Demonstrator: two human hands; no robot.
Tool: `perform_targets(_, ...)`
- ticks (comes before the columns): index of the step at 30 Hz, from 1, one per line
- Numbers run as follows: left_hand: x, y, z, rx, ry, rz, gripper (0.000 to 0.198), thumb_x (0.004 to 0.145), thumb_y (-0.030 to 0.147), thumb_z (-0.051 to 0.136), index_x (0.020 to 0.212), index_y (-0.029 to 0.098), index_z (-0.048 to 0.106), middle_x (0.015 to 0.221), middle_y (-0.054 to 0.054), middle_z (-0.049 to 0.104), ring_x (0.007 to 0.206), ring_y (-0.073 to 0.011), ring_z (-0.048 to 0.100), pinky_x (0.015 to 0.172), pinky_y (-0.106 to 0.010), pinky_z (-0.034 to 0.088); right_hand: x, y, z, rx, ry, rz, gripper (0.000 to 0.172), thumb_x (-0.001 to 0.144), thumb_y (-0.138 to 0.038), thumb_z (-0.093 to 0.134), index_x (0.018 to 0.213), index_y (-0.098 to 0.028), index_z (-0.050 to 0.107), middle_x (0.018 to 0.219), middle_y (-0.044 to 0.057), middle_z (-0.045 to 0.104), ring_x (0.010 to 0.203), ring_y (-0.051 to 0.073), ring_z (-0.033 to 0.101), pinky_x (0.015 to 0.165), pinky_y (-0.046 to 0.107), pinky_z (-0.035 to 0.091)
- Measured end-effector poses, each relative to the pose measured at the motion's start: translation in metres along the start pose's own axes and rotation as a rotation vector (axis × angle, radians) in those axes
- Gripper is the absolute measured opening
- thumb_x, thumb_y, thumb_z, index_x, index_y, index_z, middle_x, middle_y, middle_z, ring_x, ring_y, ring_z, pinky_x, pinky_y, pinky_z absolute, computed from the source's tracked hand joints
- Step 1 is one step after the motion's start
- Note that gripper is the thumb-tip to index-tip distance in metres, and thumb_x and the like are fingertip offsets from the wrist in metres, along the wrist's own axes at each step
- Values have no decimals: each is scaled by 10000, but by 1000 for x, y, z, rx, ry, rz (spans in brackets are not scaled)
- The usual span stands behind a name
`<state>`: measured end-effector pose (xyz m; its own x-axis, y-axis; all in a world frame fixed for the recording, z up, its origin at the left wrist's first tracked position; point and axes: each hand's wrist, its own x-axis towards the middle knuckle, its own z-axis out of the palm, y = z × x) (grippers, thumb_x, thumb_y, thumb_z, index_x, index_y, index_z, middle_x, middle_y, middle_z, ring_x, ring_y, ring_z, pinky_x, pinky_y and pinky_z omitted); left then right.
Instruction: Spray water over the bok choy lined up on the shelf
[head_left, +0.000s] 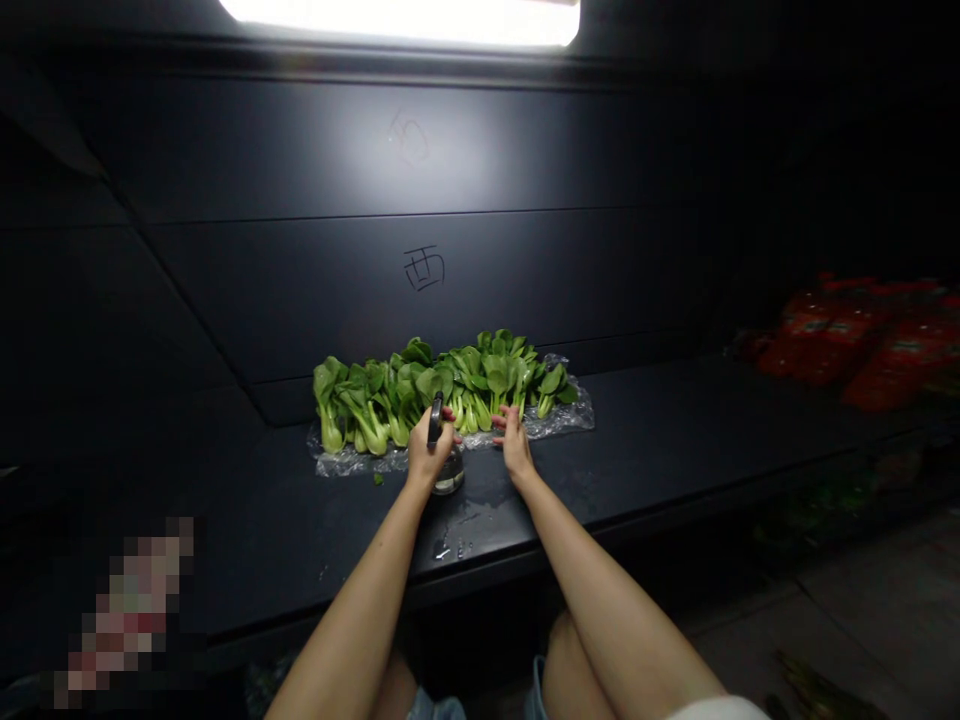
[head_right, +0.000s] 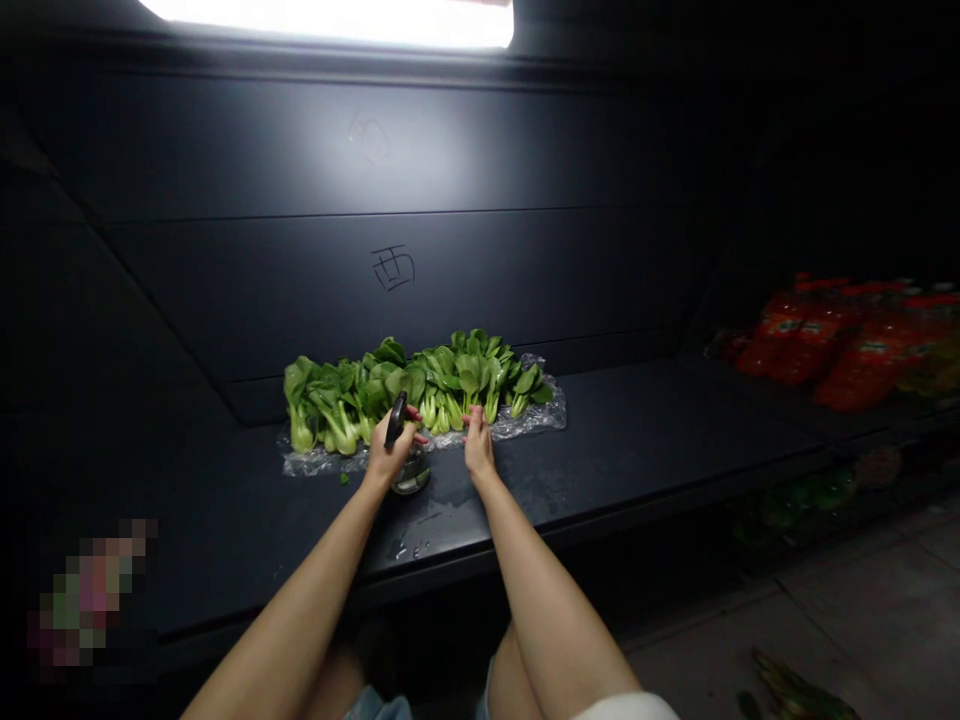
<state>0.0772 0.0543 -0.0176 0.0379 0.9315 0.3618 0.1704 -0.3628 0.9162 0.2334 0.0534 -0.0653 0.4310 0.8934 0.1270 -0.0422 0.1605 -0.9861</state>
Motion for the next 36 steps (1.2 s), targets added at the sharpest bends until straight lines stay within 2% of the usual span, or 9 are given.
perform_targets(5,2,-8,-6,21,-40,51,553,715,420,721,1186,189,547,1074,-91,684,750,-179,693,740,-327,547,-2,-2,0,-5,4,-5,818,863,-776,218,1250,-161,592,1151,166,692,1102,280,640,762,388,579)
perform_targets(8,0,-17,-9,-30,-90,60,637,668,397,771,1215,204,507,1188,-113,648,841,-193,705,793,-345,551,-1,0,0,10,12,-3,787,864,-768,235,1229,-181,610,1131,149,700,1095,272,643,739,371,579)
perform_targets(11,-2,-25,-9,36,-74,63,494,678,336,746,1106,181,554,1074,-96,677,816,-191,700,828,-362,544,-2,2,1,11,19,-12,752,866,-756,256,1205,-196,625,1102,139,707,1056,261,652,708,340,573)
perform_targets(13,-4,-27,-8,81,-60,113,424,706,285,700,1095,175,572,1089,-101,672,841,-193,701,850,-363,539,-3,3,3,4,18,-21,750,865,-755,256,1194,-194,631,1096,143,706,1043,258,653,697,327,569)
perform_targets(18,-5,-22,-3,116,-59,158,547,686,194,662,1222,200,551,1198,-103,652,863,-195,699,853,-354,535,-3,2,4,1,13,-34,779,859,-779,224,1200,-204,624,1095,131,706,1054,256,651,720,342,572)
perform_targets(21,-5,-17,-1,122,-58,136,534,691,227,670,1210,202,548,1147,-81,676,805,-179,679,841,-351,530,-1,1,1,-13,18,-39,818,849,-797,209,1216,-186,611,1103,141,706,1071,267,648,740,366,574)
perform_targets(27,-7,-13,-1,93,17,155,417,738,354,696,1105,196,578,1025,-68,683,920,-201,669,875,-343,510,4,4,-8,-26,37,-19,811,849,-792,215,1213,-187,613,1101,142,710,1044,262,656,736,360,570)
perform_targets(32,-13,-8,7,28,-41,104,396,729,395,727,1055,198,618,975,-62,691,805,-189,673,760,-310,536,5,5,-9,-12,60,-21,753,872,-755,226,1197,-204,624,1072,121,719,1025,249,661,705,333,566)
perform_targets(36,-17,-1,15,49,-110,126,367,755,407,702,1043,193,626,961,-56,700,732,-169,669,701,-287,530,5,3,-10,4,71,-26,731,880,-723,222,1209,-201,613,1094,134,707,1060,253,648,702,327,563)
